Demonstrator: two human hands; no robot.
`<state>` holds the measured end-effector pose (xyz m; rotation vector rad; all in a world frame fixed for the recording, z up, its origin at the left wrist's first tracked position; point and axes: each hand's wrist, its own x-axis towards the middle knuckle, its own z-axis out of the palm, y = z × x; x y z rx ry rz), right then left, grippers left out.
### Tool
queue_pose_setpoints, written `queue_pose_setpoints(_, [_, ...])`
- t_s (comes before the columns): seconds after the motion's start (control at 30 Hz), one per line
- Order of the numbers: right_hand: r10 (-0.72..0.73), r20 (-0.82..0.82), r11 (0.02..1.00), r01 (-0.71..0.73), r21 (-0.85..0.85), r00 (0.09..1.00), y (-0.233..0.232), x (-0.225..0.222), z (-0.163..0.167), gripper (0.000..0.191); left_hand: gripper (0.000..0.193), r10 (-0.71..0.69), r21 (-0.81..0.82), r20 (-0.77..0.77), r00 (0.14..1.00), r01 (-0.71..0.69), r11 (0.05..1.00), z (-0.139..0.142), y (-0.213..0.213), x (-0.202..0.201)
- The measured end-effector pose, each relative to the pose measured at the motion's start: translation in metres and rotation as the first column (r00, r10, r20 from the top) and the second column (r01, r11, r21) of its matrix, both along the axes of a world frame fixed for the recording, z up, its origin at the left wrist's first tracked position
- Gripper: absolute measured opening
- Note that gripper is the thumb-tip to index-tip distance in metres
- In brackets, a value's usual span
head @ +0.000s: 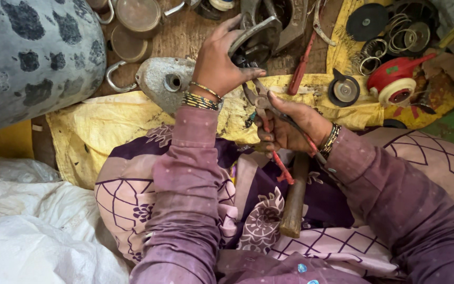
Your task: The person sits on the floor and uses pliers to remove a small metal component from a larger metal housing. They then use a hammer to tap the housing and continue manipulating the internal parts with pliers.
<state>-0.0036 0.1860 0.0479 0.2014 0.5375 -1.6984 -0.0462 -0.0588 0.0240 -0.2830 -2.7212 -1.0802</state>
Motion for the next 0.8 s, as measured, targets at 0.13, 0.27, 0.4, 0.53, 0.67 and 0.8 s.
queue_pose_setpoints(0.13, [-0.014,0.031,0.999,0.013,0.03,0.999,-0.0004,0.0008,0.0044,0.037,0.08,0.022,-0.03,-0.016,1.0,-0.022,0.999,-0.0004,0.0037,-0.0015])
queue_pose_setpoints(0.27, [-0.002,-0.004,0.999,0.002,0.047,1.0,-0.0026,0.0008,0.0082,0.03,0.069,0.052,-0.058,-0.056,0.997,-0.055,0.997,-0.0002,0.0051,-0.0006])
queue_pose_setpoints(0.4, [0.037,-0.043,0.994,-0.032,0.108,0.998,-0.0041,0.001,0.0098,0.026,0.067,0.064,-0.061,-0.057,0.996,-0.067,0.996,0.001,0.0059,-0.0004])
queue_pose_setpoints(0.53, [0.024,-0.108,0.985,-0.005,0.175,0.994,-0.0057,0.0042,0.0101,0.027,0.066,0.053,-0.077,-0.091,0.994,-0.06,0.995,0.0025,0.0057,-0.0004])
queue_pose_setpoints(0.67, [0.055,-0.122,0.979,-0.03,0.204,0.991,-0.0075,0.0076,0.0104,0.035,0.063,0.058,-0.081,-0.038,0.998,-0.061,0.995,0.0024,0.0066,-0.0008])
queue_pose_setpoints(0.8, [0.091,-0.145,0.963,-0.05,0.266,0.985,-0.0083,0.0088,0.0101,0.038,0.066,0.073,-0.085,-0.063,0.995,-0.078,0.993,-0.0007,0.0076,-0.0002])
